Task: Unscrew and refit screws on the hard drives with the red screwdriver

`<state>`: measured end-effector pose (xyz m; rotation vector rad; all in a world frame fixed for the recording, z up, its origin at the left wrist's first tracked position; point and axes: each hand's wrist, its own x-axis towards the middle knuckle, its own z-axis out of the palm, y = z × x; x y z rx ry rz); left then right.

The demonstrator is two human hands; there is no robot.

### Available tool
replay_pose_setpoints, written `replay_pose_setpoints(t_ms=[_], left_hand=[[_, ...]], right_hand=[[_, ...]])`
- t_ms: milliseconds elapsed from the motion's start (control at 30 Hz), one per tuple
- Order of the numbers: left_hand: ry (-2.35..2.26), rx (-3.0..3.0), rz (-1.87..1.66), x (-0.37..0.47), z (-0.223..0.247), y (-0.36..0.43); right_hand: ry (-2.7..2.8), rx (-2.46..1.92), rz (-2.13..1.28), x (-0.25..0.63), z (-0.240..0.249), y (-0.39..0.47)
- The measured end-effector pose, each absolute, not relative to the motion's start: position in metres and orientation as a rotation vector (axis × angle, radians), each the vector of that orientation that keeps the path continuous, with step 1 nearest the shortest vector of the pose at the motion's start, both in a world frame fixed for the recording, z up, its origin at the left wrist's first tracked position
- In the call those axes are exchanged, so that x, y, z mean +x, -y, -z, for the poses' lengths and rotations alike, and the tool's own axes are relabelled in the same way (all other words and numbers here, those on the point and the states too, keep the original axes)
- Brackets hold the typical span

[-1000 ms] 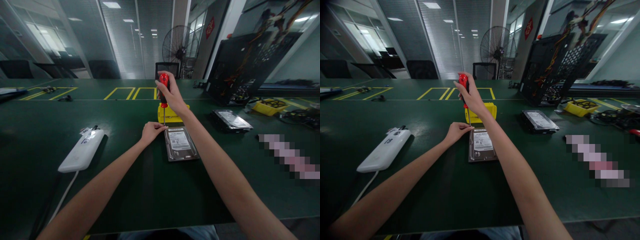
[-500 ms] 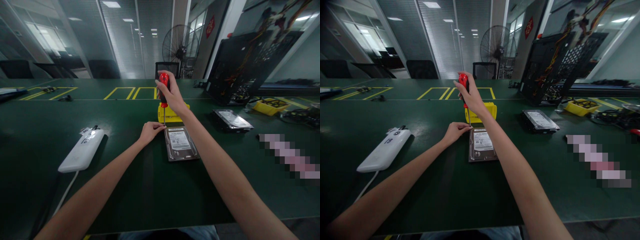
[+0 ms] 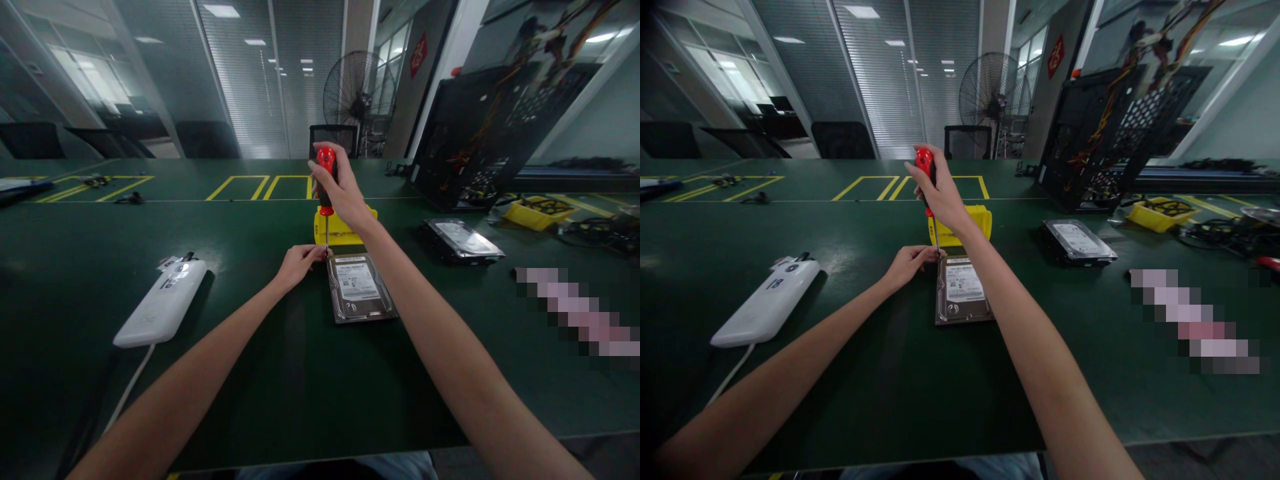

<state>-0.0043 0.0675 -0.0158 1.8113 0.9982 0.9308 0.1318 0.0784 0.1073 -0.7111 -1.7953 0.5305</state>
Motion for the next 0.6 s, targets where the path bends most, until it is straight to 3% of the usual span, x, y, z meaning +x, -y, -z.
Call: replay_pose_setpoints(t_ms=[600], left_hand=[[-0.962, 1.703, -0.935, -0.0028, 0.0147, -0.067]], right_hand=[[1.801, -0.7, -0.507, 0.1325, -0.1046, -0.084]])
